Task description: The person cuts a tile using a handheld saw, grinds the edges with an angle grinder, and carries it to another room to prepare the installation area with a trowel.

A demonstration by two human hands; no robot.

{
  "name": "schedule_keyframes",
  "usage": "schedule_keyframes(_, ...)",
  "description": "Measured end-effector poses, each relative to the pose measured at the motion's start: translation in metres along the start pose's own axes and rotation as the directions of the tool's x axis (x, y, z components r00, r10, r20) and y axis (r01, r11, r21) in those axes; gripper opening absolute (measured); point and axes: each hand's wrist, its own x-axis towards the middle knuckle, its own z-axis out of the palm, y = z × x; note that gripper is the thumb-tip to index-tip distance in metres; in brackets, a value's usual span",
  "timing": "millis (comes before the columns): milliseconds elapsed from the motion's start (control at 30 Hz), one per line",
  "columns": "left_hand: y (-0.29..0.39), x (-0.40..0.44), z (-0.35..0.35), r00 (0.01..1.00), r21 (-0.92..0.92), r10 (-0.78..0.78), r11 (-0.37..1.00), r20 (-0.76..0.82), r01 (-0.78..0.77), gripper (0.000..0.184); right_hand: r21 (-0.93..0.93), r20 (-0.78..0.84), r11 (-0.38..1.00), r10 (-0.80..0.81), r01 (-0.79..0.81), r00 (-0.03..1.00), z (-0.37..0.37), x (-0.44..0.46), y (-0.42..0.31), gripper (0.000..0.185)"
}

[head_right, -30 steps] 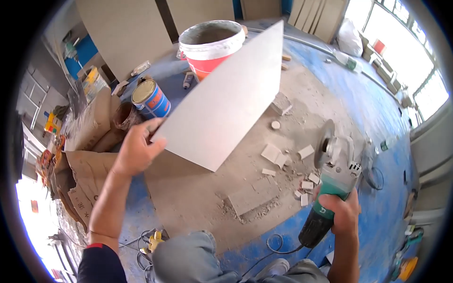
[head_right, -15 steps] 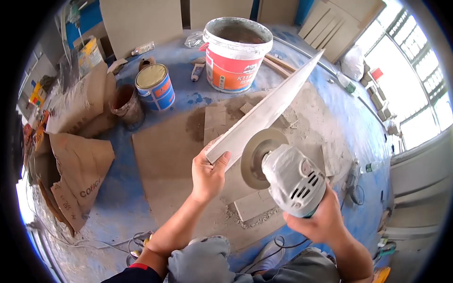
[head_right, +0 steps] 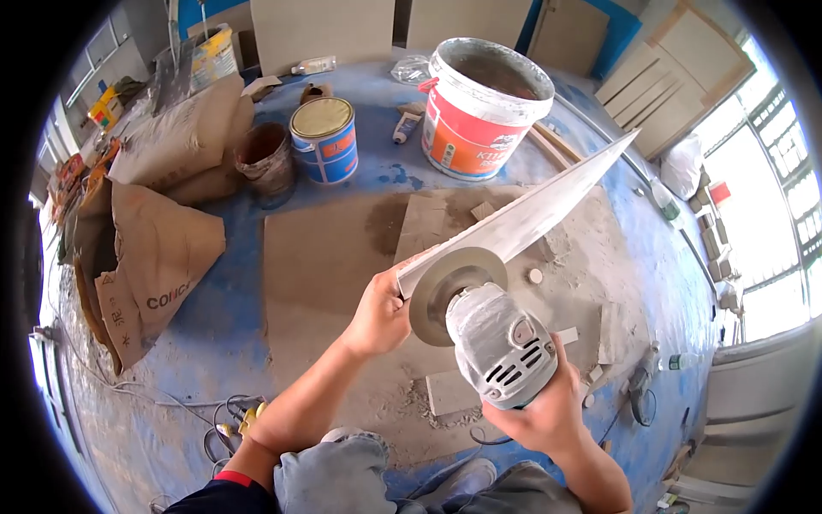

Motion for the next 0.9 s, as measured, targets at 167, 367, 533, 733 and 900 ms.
schedule_keyframes(167, 0.001, -0.002, -0.004, 1.0, 0.042, 0.018, 0.999, 0.012, -0.018, 0.049, -0.039, 0.039, 0.998, -0.038, 0.04, 0.999, 0.006, 0.009, -0.004, 0.055)
schedule_keyframes(367, 0.005, -0.003, -0.005, 0.999, 0.02, 0.033, 0.999, 0.02, -0.033, 0.06, 0.019, 0.09, 0.999, -0.037, 0.035, 0.995, 0.008, 0.012, 0.0, 0.057)
schedule_keyframes(533, 0.005, -0.005, -0.005, 1.0, 0.05, 0.001, 0.999, 0.022, -0.002, 0.064, -0.014, 0.079, 1.0, -0.025, 0.026, 0.997, 0.01, 0.014, -0.001, 0.058)
schedule_keyframes(733, 0.005, -0.002, -0.002, 1.0, 0.131, 0.005, 0.991, -0.023, -0.002, 0.057, 0.004, 0.045, 1.0, 0.028, -0.028, 0.999, 0.009, 0.019, -0.003, 0.056)
schedule_keyframes(900, -0.003, 0.001, -0.002, 0.999, 0.116, 0.032, 0.993, -0.03, -0.028, 0.055, 0.05, -0.022, 0.997, 0.065, -0.064, 0.998, 0.006, 0.026, -0.005, 0.05)
